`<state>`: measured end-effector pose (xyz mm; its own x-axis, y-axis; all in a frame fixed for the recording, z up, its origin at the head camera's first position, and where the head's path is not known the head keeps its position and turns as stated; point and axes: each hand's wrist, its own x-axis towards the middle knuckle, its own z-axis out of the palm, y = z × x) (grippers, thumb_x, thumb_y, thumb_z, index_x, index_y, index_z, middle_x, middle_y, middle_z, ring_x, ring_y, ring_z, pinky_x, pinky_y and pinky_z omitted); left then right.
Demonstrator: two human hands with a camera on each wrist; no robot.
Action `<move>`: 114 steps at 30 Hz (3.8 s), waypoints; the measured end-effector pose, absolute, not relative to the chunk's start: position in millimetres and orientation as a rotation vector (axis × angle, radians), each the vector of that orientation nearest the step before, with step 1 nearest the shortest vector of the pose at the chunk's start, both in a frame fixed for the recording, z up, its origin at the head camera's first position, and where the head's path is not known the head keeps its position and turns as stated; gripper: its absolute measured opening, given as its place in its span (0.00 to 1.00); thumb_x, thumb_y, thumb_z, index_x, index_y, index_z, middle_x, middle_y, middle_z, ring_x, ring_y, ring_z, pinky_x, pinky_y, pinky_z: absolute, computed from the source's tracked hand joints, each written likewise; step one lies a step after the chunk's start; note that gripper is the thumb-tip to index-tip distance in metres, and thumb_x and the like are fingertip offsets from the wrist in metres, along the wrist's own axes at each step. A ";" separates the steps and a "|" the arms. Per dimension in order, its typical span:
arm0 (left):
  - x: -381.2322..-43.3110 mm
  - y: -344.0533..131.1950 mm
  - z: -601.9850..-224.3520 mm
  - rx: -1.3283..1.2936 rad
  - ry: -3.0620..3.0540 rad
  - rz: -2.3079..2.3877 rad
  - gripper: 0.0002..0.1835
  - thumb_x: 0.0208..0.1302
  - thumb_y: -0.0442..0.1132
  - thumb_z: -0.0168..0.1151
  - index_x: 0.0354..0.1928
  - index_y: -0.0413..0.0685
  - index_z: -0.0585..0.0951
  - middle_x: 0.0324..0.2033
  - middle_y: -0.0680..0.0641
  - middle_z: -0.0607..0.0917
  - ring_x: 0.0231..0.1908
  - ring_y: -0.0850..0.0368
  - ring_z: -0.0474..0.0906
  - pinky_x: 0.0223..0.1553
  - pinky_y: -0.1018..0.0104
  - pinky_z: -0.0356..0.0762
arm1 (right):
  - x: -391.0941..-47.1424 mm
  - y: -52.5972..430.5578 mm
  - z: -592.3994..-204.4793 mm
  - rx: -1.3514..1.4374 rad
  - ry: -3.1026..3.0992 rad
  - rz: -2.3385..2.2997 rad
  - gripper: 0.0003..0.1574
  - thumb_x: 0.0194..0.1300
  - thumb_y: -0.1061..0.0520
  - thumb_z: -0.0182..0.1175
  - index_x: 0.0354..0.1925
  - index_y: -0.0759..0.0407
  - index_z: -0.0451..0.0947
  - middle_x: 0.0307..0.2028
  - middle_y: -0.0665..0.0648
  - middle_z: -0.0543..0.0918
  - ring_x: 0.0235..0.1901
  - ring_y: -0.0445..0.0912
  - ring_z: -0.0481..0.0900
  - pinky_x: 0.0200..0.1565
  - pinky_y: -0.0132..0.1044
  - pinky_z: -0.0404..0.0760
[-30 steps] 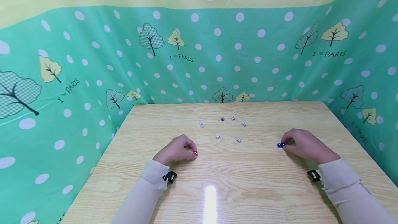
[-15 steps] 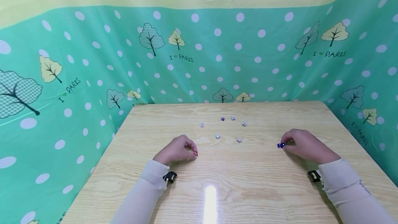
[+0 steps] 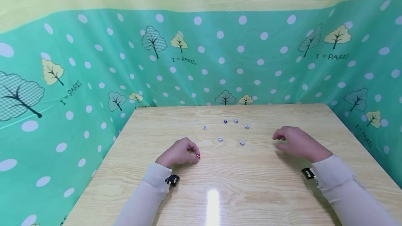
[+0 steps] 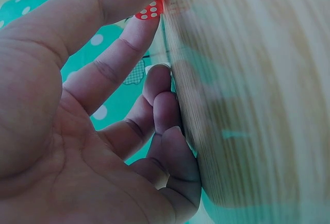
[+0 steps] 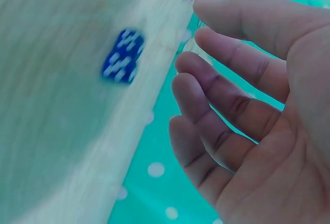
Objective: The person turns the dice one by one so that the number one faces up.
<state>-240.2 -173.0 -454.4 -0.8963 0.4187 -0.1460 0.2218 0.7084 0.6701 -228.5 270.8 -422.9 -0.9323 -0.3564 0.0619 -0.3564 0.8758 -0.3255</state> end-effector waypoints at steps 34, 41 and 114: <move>-240.1 -172.3 -454.7 0.518 2.620 0.984 0.07 0.55 0.37 0.79 0.29 0.58 0.88 0.34 0.56 0.84 0.41 0.55 0.72 0.45 0.58 0.69 | -258.4 166.9 -444.1 0.798 -3.009 0.485 0.06 0.63 0.60 0.71 0.40 0.56 0.87 0.34 0.48 0.86 0.32 0.40 0.77 0.40 0.39 0.80; -239.5 -171.8 -454.1 0.514 2.625 0.984 0.07 0.55 0.38 0.79 0.29 0.58 0.88 0.34 0.56 0.84 0.41 0.55 0.72 0.45 0.58 0.69 | -257.5 165.4 -444.8 0.791 -2.993 0.441 0.03 0.64 0.60 0.70 0.38 0.55 0.88 0.33 0.47 0.86 0.32 0.39 0.77 0.39 0.38 0.81; -241.1 -170.9 -453.0 0.527 2.628 0.971 0.06 0.55 0.39 0.79 0.29 0.58 0.88 0.33 0.56 0.84 0.41 0.55 0.71 0.44 0.59 0.68 | -174.3 199.8 -445.1 0.943 -2.915 0.341 0.07 0.59 0.55 0.74 0.33 0.44 0.84 0.28 0.37 0.73 0.25 0.32 0.67 0.31 0.29 0.72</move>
<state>-241.1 -170.9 -453.0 -0.8911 0.4314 -0.1411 0.2359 0.7057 0.6681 -174.3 199.8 -445.1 -0.8113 -0.5714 0.1238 -0.5846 0.7886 -0.1908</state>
